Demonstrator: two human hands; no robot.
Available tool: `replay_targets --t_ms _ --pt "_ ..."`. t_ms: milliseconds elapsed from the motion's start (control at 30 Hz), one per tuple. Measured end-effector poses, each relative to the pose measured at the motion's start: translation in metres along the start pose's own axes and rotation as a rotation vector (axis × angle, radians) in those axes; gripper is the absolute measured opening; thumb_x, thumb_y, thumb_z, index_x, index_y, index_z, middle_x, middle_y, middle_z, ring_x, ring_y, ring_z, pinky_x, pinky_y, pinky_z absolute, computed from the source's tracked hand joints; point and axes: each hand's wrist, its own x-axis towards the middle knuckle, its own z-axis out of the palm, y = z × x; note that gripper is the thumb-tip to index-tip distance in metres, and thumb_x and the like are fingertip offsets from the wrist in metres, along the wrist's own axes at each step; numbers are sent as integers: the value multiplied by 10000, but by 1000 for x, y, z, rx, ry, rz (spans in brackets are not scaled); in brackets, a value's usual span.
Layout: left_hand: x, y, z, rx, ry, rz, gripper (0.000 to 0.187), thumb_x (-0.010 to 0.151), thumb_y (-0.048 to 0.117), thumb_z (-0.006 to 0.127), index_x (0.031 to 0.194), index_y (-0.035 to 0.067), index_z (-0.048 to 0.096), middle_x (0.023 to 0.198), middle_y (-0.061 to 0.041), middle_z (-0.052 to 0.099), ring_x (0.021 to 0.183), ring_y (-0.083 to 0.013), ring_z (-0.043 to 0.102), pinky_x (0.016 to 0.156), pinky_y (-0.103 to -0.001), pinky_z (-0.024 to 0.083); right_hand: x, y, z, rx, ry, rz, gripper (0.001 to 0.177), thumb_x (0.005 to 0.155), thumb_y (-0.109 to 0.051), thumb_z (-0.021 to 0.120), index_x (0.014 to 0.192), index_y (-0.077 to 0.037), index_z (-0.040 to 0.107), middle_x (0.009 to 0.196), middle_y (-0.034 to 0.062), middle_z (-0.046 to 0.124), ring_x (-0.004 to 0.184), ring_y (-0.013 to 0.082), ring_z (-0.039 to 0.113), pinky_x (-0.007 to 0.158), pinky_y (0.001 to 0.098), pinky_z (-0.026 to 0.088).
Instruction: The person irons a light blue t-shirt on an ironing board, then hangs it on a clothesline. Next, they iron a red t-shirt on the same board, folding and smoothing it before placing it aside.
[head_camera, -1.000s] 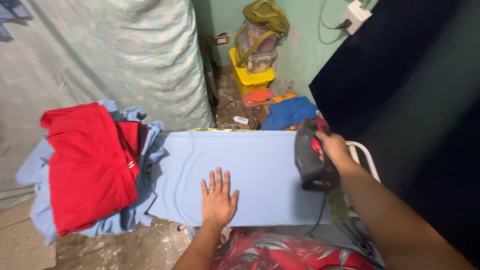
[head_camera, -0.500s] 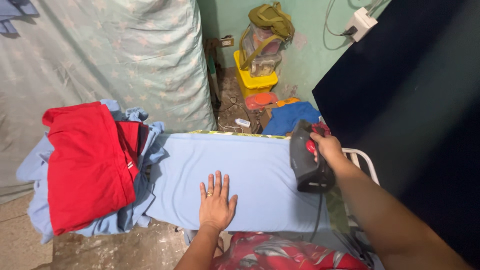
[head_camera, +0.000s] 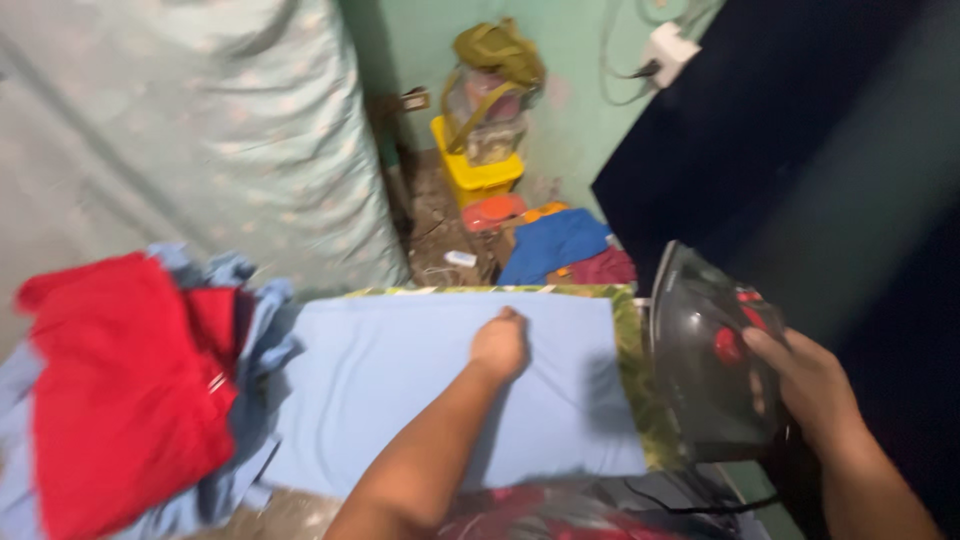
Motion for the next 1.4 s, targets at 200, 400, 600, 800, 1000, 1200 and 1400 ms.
replay_targets --t_ms 200,400,600,800,1000,1200,1400 --pt "100 65 105 -44 -96 143 417 894 29 460 1296 -1 566 1393 -224 535 1154 -426 610 956 -500 499 -25 17 -34 141 193 94 269 992 -262 635 1088 -13 667 656 122 565 499 217 500 468 358 390" --pt "133 79 121 -45 -127 43 357 995 112 425 1284 102 636 1371 -189 603 1210 -389 615 1001 -474 500 -38 33 -53 44 248 193 344 1007 -265 637 1078 72 653 664 183 577 517 263 510 529 374 416" --pt "128 112 86 -51 -178 193 417 876 62 564 1283 138 615 1184 -208 703 1120 -404 656 946 -504 517 -30 52 -67 104 194 156 326 983 -258 617 1132 25 679 658 148 560 516 228 505 525 366 415" --pt "162 174 99 -231 -9 425 533 805 8 564 1326 118 552 1171 -223 673 1111 -414 642 922 -510 510 -9 102 -90 138 209 142 364 1023 -227 646 1336 -41 651 708 159 607 538 247 559 521 372 444" --pt "173 186 108 -355 57 257 367 935 78 534 1290 149 598 1212 -214 653 1126 -412 643 938 -506 509 22 140 -123 196 50 94 424 1057 -252 651 1236 130 602 666 228 601 535 321 577 500 428 472" --pt "9 120 145 -290 -85 305 166 948 114 539 1035 36 656 995 -223 660 924 -435 645 813 -544 513 30 125 -103 237 -49 54 351 1037 -231 671 1296 4 659 701 162 595 550 262 559 483 399 445" --pt "-124 118 142 -57 -390 625 393 833 255 682 1165 49 633 1099 -187 647 915 -406 695 763 -512 559 35 65 -72 57 -53 -39 271 995 -237 655 1058 26 654 666 156 591 508 252 534 494 367 415"
